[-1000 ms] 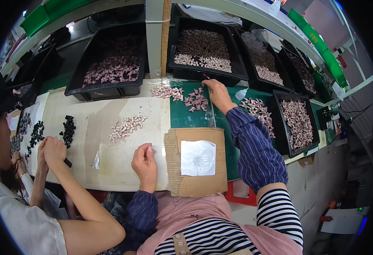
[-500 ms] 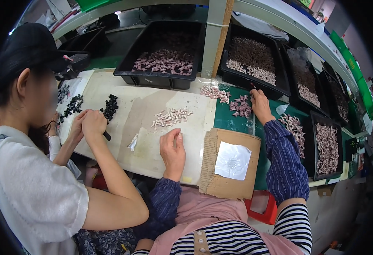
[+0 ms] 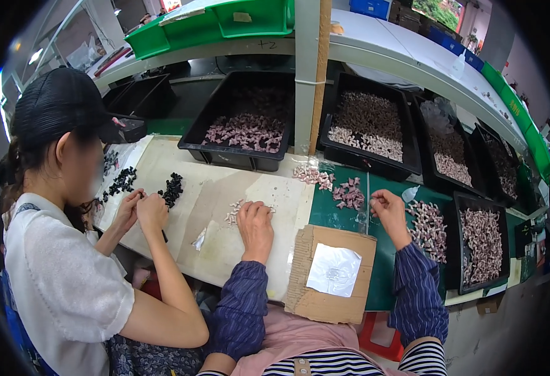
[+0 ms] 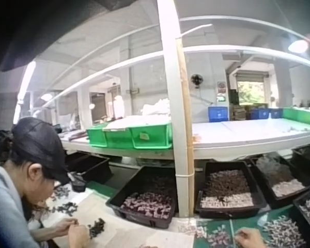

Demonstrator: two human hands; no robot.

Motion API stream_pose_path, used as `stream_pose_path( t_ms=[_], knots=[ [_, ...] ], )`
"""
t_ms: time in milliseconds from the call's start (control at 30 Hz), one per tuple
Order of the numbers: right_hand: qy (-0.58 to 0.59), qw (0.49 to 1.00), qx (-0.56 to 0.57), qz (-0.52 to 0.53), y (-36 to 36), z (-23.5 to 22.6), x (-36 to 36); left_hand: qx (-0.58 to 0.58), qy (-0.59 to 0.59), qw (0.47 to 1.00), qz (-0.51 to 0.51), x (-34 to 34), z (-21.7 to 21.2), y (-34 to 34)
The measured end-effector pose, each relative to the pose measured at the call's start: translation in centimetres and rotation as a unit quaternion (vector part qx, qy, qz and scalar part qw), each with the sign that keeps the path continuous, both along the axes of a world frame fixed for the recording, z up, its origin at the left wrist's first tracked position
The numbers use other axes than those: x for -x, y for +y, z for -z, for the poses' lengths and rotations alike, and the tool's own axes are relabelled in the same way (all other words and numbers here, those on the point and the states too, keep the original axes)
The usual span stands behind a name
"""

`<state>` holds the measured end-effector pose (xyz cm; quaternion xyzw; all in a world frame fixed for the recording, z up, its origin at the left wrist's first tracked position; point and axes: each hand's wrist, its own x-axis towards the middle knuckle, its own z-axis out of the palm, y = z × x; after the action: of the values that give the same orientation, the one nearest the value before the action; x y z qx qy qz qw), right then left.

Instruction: The person assembles small components by hand by picking up parts from the table, applying adhesive from a pad, and attaching the pieces together.

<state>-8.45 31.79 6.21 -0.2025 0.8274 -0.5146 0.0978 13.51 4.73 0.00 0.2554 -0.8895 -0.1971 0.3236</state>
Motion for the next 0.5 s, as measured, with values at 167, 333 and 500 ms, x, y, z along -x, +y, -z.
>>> stream_pose_path(
  t_ms=[167,333,500],
  knots=[
    [-0.081,0.993,0.078,-0.024,1.7,-1.2,-5.8,0.055,0.073,0.996,-0.021,-0.5,-1.3,0.0],
    [-0.086,0.987,0.133,-0.033,2.7,-1.8,-10.6,-0.228,0.172,0.958,0.036,-1.1,-1.9,0.6],
    [-0.141,0.977,0.158,-0.015,4.2,-1.0,-14.4,-0.630,0.283,0.704,0.164,-3.9,-3.0,4.4]
  ],
)
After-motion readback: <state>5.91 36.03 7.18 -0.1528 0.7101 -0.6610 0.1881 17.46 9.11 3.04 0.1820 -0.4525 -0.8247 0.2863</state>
